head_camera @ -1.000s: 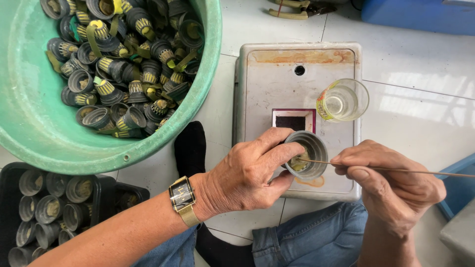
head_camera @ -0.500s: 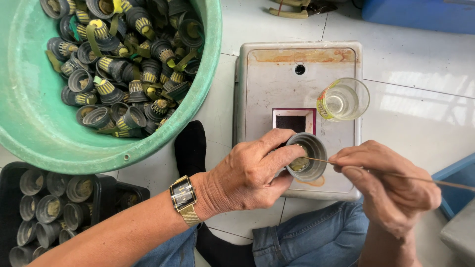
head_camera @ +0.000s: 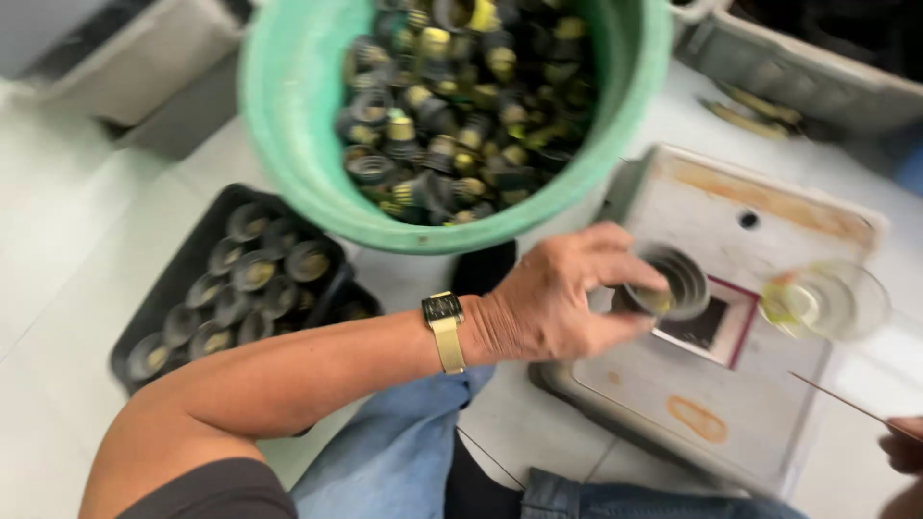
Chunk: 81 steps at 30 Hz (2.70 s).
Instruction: The recorder is preparing small seedling containers by applying a substance using a stick and placing them in trays.
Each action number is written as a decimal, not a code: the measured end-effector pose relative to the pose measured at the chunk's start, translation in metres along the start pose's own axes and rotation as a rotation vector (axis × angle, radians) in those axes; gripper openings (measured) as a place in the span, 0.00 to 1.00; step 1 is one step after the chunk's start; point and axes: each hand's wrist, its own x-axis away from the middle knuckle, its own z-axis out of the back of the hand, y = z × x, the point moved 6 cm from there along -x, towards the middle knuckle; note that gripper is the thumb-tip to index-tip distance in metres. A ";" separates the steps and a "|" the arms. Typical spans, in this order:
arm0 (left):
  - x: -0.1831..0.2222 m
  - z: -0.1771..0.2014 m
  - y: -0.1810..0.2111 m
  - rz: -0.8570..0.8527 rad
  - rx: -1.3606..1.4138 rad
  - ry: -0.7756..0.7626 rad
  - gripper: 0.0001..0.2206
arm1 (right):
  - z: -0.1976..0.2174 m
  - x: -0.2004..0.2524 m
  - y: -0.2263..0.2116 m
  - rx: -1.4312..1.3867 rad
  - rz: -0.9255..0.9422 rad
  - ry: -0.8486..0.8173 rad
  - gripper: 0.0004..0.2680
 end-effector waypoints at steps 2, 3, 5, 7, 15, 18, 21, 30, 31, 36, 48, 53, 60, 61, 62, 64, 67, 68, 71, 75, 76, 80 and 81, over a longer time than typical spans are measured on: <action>0.002 0.041 -0.002 0.006 -0.011 0.150 0.12 | -0.073 0.021 -0.068 0.171 0.365 -0.013 0.13; 0.005 0.061 -0.001 -0.008 -0.029 0.163 0.12 | -0.097 0.056 -0.127 0.244 0.547 -0.006 0.10; 0.017 0.106 -0.028 0.414 0.298 0.352 0.15 | -0.204 0.141 -0.206 0.382 0.912 0.003 0.12; 0.036 0.132 -0.057 0.467 0.371 0.423 0.17 | -0.285 0.150 -0.197 0.242 1.011 0.031 0.07; 0.067 0.184 -0.088 0.537 0.606 0.581 0.28 | -0.501 0.247 -0.259 0.338 0.543 -0.082 0.03; 0.096 0.202 -0.079 0.540 0.511 0.628 0.29 | -0.513 0.252 -0.248 0.253 0.420 -0.181 0.04; 0.137 0.227 -0.051 0.516 0.355 0.666 0.28 | -0.509 0.244 -0.223 0.215 0.469 -0.137 0.06; 0.270 0.256 -0.030 0.662 0.111 0.989 0.30 | -0.448 0.096 -0.040 0.482 0.530 -0.301 0.10; 0.279 0.257 -0.033 0.659 0.131 1.026 0.30 | -0.443 0.101 -0.045 0.470 0.513 -0.277 0.10; 0.304 0.261 -0.046 0.615 0.021 1.025 0.29 | -0.417 0.125 -0.066 0.326 0.418 -0.065 0.10; 0.367 0.259 0.001 0.675 0.125 0.903 0.23 | -0.393 0.134 -0.105 0.465 0.517 -0.019 0.11; 0.378 0.248 -0.007 0.585 -0.024 0.771 0.25 | -0.366 0.129 -0.088 0.522 0.359 -0.043 0.13; 0.391 0.228 -0.026 0.518 -0.358 0.567 0.27 | -0.326 0.100 -0.059 0.547 0.305 -0.032 0.14; 0.391 0.226 -0.028 0.540 -0.375 0.536 0.27 | -0.334 0.115 -0.068 0.560 0.312 -0.021 0.14; 0.391 0.223 -0.029 0.561 -0.391 0.505 0.26 | -0.341 0.130 -0.076 0.573 0.319 -0.010 0.14; 0.389 0.222 -0.032 0.586 -0.382 0.477 0.27 | -0.349 0.138 -0.075 0.551 0.312 -0.012 0.13; 0.386 0.217 -0.039 0.598 -0.377 0.429 0.27 | -0.361 0.167 -0.074 0.436 0.308 0.040 0.12; 0.385 0.215 -0.041 0.586 -0.385 0.411 0.27 | -0.365 0.178 -0.075 0.344 0.315 0.091 0.11; 0.379 0.211 -0.045 0.564 -0.406 0.360 0.25 | -0.381 0.198 -0.093 0.393 0.370 0.095 0.10; 0.377 0.210 -0.049 0.585 -0.406 0.314 0.24 | -0.394 0.213 -0.110 0.578 0.338 0.109 0.11; 0.378 0.211 -0.050 0.588 -0.413 0.309 0.23 | -0.395 0.211 -0.109 0.569 0.344 0.092 0.11; 0.381 0.208 -0.053 0.583 -0.419 0.317 0.21 | -0.408 0.229 -0.119 0.559 0.353 0.115 0.12; 0.382 0.207 -0.053 0.581 -0.418 0.313 0.21 | -0.421 0.245 -0.131 0.556 0.351 0.118 0.12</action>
